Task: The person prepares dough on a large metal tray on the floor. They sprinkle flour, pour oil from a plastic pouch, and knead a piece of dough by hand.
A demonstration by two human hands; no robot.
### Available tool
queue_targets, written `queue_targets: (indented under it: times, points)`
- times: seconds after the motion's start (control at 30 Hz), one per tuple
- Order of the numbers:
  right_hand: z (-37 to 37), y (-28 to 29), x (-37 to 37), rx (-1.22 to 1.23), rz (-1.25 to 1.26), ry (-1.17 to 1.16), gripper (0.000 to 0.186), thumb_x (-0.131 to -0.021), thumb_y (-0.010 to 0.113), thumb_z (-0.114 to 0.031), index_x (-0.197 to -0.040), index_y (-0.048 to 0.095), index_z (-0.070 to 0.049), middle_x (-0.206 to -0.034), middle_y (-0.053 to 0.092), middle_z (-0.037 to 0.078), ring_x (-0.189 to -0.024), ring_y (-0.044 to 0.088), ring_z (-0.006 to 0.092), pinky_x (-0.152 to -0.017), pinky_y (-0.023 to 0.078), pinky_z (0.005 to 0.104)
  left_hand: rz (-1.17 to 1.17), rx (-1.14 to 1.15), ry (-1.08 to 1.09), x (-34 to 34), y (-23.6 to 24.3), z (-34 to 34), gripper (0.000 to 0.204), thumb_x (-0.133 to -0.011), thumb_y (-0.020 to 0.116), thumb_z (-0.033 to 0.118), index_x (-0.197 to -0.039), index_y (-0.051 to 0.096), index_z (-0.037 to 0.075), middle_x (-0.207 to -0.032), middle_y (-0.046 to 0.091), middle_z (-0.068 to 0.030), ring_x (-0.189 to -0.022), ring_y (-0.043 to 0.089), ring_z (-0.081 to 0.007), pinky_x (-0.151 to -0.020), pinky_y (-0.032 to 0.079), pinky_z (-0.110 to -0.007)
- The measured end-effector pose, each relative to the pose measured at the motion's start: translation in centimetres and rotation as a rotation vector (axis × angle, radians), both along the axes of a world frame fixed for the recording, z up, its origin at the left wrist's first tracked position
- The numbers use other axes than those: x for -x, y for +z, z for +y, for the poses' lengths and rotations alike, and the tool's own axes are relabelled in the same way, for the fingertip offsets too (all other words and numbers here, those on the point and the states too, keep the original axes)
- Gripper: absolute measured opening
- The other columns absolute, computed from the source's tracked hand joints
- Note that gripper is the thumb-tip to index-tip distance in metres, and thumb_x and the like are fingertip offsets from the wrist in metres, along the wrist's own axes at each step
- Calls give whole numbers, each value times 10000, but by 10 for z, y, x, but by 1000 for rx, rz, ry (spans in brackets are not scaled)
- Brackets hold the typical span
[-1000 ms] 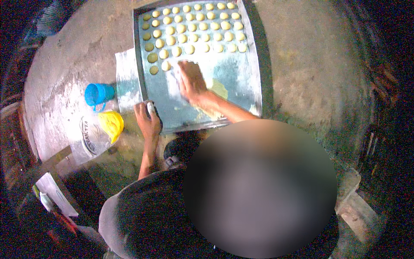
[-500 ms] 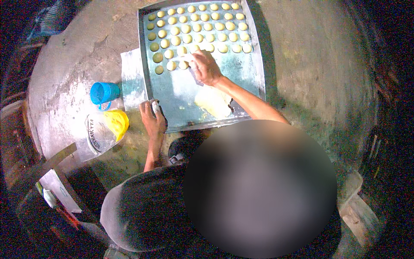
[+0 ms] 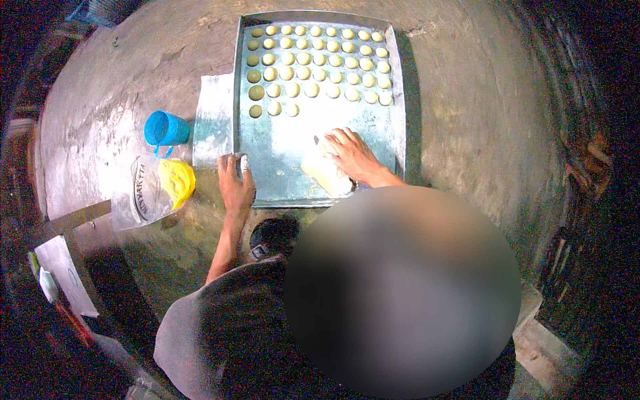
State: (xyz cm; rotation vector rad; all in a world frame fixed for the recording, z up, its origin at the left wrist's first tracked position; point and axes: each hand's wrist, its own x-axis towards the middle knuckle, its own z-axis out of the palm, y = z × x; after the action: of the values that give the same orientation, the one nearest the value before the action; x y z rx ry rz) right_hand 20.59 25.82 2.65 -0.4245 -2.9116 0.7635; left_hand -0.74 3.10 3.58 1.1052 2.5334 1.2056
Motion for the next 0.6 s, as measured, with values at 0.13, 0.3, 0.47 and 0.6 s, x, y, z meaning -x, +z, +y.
queue_targets:
  times: [0.13,0.3,0.47,0.6]
  points:
    - [14,7,9,-56,-96,11,336,-876,617,-246,-1157,601,-62,-1131,522,174,-1093,494,357,-922,435,481,-30,39,-11,0,6,0,224,-860,545,59,-1069,602,1,-1062,530,-186,-1005,543,-389,-878,454,-451]
    - [25,18,21,7,-164,67,234,-861,651,-174,-1053,591,-55,-1082,526,139,-1083,502,325,-920,430,458,-48,-6,9,-2,1,-1,219,-861,574,57,-1074,598,14,-1052,525,-172,-1006,546,-383,-872,455,-448]
    - [34,11,19,68,-157,204,205,-853,648,-143,-1031,582,-64,-1094,526,118,-1090,498,308,-924,416,435,22,-10,10,-1,2,-1,195,-877,590,67,-1066,601,20,-1038,537,-161,-991,556,-363,-860,457,-445]
    - [28,12,20,44,-159,214,236,-841,651,-139,-1053,592,-54,-1087,543,123,-1084,513,304,-924,415,433,31,-28,11,0,3,-2,170,-908,592,101,-1054,601,15,-1018,545,-162,-968,561,-357,-851,456,-443]
